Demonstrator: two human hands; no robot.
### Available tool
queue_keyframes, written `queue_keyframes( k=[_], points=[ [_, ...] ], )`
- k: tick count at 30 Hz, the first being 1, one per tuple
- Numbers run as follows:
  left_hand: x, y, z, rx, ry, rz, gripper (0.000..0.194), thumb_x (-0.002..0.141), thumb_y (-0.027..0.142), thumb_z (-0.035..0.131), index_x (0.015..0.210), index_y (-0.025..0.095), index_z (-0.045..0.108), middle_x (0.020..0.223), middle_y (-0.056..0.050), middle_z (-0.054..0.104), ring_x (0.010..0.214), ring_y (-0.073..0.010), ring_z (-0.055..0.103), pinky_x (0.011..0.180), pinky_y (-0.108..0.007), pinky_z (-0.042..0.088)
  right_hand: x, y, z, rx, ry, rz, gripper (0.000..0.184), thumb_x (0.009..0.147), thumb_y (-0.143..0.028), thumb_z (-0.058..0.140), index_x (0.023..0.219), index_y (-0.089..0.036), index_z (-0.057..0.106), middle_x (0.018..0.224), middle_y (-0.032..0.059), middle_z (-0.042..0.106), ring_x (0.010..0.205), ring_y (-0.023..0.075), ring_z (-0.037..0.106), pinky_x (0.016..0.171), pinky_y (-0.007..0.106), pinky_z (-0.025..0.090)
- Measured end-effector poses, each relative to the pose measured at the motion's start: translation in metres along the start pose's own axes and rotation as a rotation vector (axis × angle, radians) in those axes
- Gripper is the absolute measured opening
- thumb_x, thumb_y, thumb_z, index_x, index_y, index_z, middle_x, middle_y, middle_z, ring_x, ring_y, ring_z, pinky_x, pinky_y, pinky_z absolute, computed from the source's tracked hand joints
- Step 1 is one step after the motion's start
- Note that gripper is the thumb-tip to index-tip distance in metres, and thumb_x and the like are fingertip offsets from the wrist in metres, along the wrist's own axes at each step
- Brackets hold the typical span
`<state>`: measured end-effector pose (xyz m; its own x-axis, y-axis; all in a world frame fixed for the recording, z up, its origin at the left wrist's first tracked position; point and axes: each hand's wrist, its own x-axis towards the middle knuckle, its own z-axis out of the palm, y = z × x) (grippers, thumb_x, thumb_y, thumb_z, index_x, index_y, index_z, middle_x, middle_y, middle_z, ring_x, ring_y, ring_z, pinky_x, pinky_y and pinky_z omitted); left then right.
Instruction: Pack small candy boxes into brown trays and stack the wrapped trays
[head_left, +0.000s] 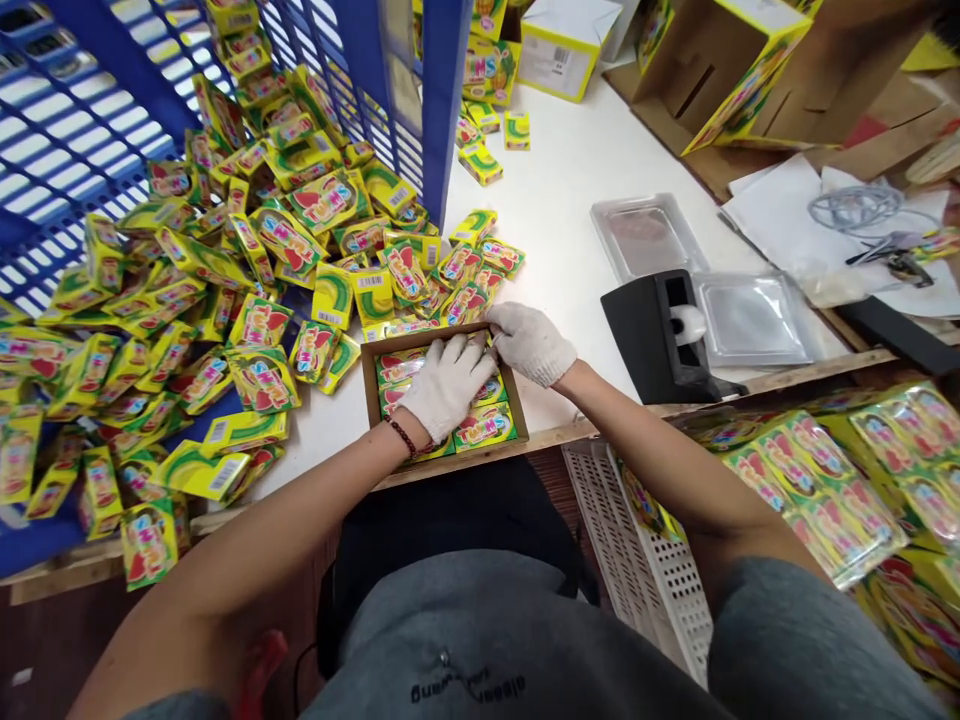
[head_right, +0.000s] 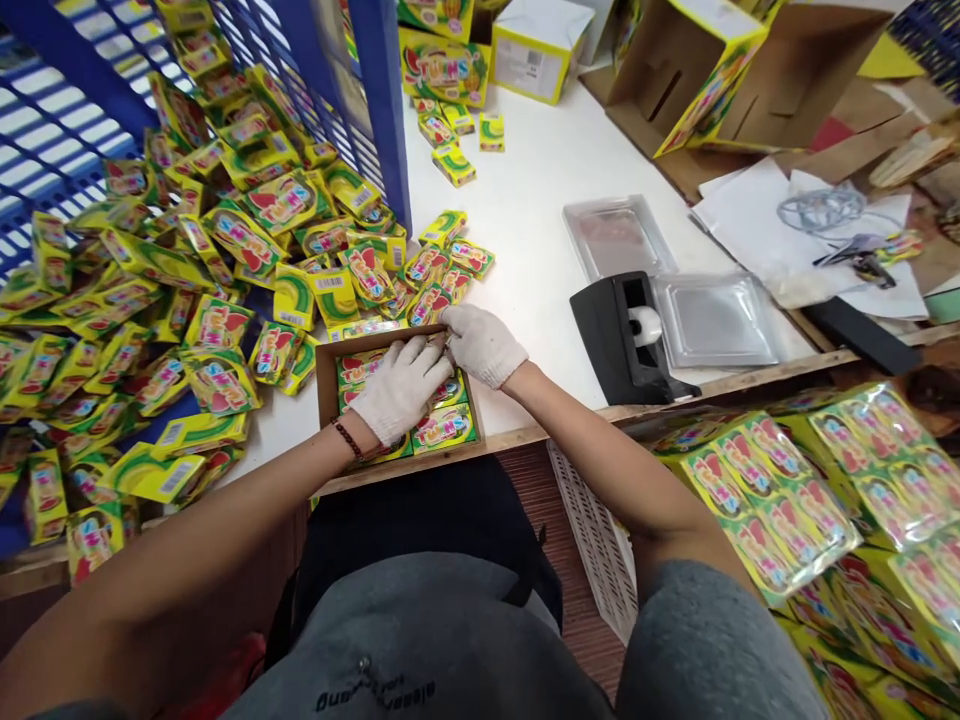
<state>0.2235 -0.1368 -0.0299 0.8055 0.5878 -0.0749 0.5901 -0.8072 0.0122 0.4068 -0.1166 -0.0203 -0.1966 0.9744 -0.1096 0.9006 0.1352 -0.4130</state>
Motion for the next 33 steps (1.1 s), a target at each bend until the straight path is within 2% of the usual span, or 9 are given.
queue_keyframes(
  k=[5,9,13,15,18,20,24,29,33],
  points=[
    [0.007,0.000,0.001,-0.044,-0.158,0.025,0.054,0.098,0.025,0.055,0.151,0.013,0.054,0.163,-0.021,0.046,0.146,-0.0417,0.042,0.112,-0.062,0.042,0.001,0.002,-0.001,-0.059,-0.043,-0.001,0.037,0.092,-0.011,0.044,0.114,-0.014,0.073,0.116,0.0169,0.075,0.106,0.0287,0.067,0.093,0.035,0.049],
    [0.000,0.002,0.000,-0.130,-0.164,0.032,0.055,0.101,0.035,0.056,0.153,0.016,0.053,0.166,-0.020,0.043,0.151,-0.0420,0.038,0.120,-0.065,0.034,0.014,0.012,-0.009,0.089,-0.063,0.031,0.030,0.094,-0.014,0.047,0.105,-0.017,0.075,0.106,0.0107,0.076,0.098,0.0243,0.070,0.088,0.033,0.054],
    [-0.009,-0.021,-0.023,-0.338,-0.084,0.098,0.031,0.103,0.031,0.052,0.125,0.017,0.068,0.140,-0.014,0.064,0.132,-0.0305,0.057,0.115,-0.047,0.046,0.045,0.029,-0.011,0.381,-0.002,0.297,0.019,0.098,-0.020,0.054,0.102,-0.016,0.072,0.092,0.0074,0.073,0.071,0.0157,0.068,0.066,0.026,0.054],
    [-0.009,-0.049,-0.039,-0.356,0.096,-0.059,0.027,0.103,0.027,0.048,0.118,0.017,0.068,0.127,-0.013,0.067,0.122,-0.0275,0.062,0.109,-0.042,0.051,0.061,0.034,-0.006,0.458,0.024,0.423,0.014,0.097,-0.024,0.062,0.105,-0.014,0.070,0.090,0.0076,0.072,0.064,0.0135,0.065,0.058,0.024,0.052],
    [0.000,-0.101,-0.050,-0.217,0.296,-0.521,0.032,0.094,0.026,0.057,0.124,0.017,0.063,0.132,-0.016,0.063,0.125,-0.0345,0.060,0.108,-0.048,0.051,0.076,0.034,0.008,0.540,-0.001,0.504,0.025,0.092,-0.029,0.075,0.109,-0.014,0.067,0.083,0.0055,0.071,0.059,0.0122,0.061,0.052,0.022,0.050],
    [0.006,-0.128,-0.046,-0.164,0.248,-0.718,0.042,0.087,0.027,0.066,0.127,0.017,0.061,0.136,-0.019,0.060,0.126,-0.0391,0.059,0.106,-0.050,0.052,0.079,0.030,0.017,0.606,-0.008,0.492,0.026,0.090,-0.026,0.078,0.109,-0.014,0.066,0.074,0.0017,0.067,0.057,0.0121,0.059,0.051,0.022,0.049],
    [0.005,-0.145,-0.027,-0.240,0.146,-0.753,0.032,0.082,0.025,0.070,0.113,0.020,0.063,0.126,-0.016,0.063,0.119,-0.0378,0.063,0.101,-0.049,0.054,0.075,0.028,0.024,0.745,0.001,0.469,0.015,0.089,-0.017,0.076,0.100,-0.016,0.066,0.060,-0.0046,0.058,0.057,0.0127,0.059,0.052,0.021,0.048],
    [-0.035,-0.135,-0.022,-0.486,0.537,-0.793,0.026,0.081,0.025,0.077,0.097,0.020,0.058,0.098,-0.004,0.063,0.099,-0.0250,0.063,0.098,-0.042,0.054,0.062,0.030,-0.002,0.696,0.194,0.454,0.016,0.089,-0.009,0.067,0.104,-0.016,0.065,0.082,0.0018,0.070,0.071,0.0142,0.066,0.066,0.025,0.056],
    [-0.083,-0.132,-0.023,-0.870,0.866,-0.789,0.040,0.082,0.041,0.084,0.096,0.019,0.054,0.093,0.001,0.064,0.087,-0.0166,0.059,0.090,-0.037,0.056,0.031,0.015,-0.040,0.569,0.432,0.133,0.034,0.092,-0.008,0.052,0.121,-0.016,0.068,0.116,0.0120,0.076,0.102,0.0181,0.071,0.092,0.032,0.058]
  ],
)
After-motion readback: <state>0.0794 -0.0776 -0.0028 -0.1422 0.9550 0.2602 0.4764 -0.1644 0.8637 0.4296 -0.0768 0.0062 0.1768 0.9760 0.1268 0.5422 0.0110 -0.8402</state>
